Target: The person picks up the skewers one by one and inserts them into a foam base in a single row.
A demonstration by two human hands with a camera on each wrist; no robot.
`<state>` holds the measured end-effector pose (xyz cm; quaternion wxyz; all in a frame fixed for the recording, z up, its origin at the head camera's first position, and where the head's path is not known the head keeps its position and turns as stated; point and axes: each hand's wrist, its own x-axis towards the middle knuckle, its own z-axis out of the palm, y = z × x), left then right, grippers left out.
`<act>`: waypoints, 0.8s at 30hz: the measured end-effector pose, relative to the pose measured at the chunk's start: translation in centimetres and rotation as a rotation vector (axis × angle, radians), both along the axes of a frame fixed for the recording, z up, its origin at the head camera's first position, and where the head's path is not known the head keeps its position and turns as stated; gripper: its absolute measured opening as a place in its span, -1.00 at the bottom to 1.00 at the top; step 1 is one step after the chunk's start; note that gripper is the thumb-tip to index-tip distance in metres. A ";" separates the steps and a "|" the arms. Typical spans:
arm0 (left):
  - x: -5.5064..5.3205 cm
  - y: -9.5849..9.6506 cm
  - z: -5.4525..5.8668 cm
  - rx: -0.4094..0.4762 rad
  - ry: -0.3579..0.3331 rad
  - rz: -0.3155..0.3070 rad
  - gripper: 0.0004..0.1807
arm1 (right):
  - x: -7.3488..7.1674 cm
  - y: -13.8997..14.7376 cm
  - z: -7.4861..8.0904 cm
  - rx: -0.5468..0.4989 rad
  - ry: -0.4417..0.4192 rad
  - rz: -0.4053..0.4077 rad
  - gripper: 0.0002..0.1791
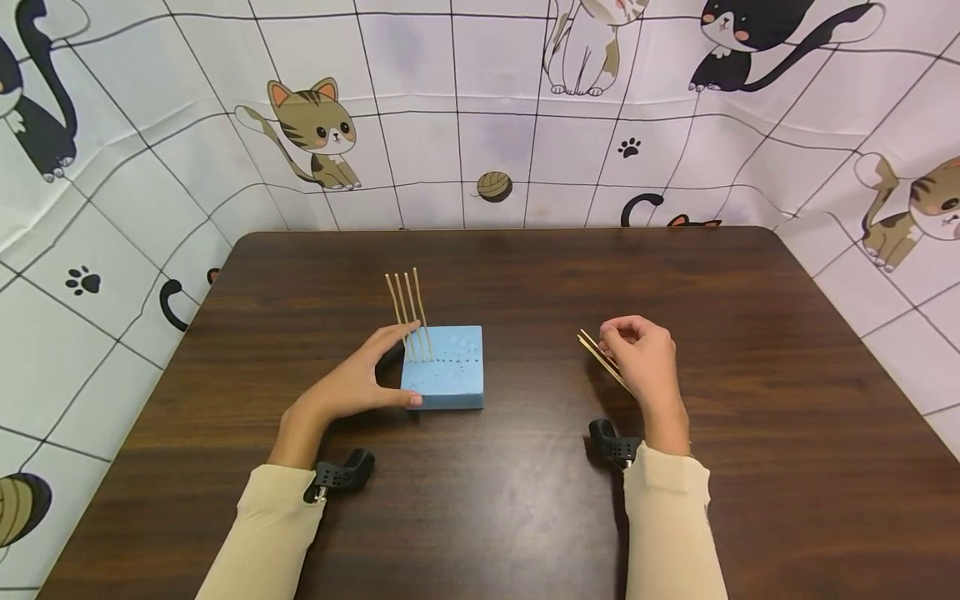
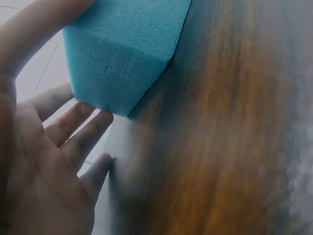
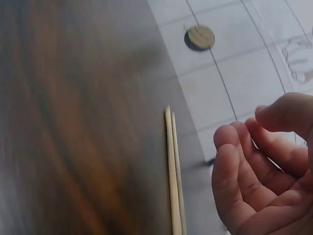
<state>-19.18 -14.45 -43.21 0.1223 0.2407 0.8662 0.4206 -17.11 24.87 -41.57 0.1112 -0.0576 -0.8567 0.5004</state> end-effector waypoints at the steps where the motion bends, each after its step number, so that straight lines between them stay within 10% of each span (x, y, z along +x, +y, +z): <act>1: 0.0 -0.1 0.0 0.001 -0.001 0.001 0.15 | 0.2 0.4 0.0 0.015 -0.019 0.001 -0.65; 11: 0.1 0.0 0.0 0.009 0.005 0.001 0.15 | 1.8 3.1 -0.3 0.306 -0.139 0.001 -0.65; 24: 0.1 0.1 0.1 0.008 -0.004 0.006 0.16 | 2.0 4.2 -1.2 0.431 -0.123 0.078 -0.68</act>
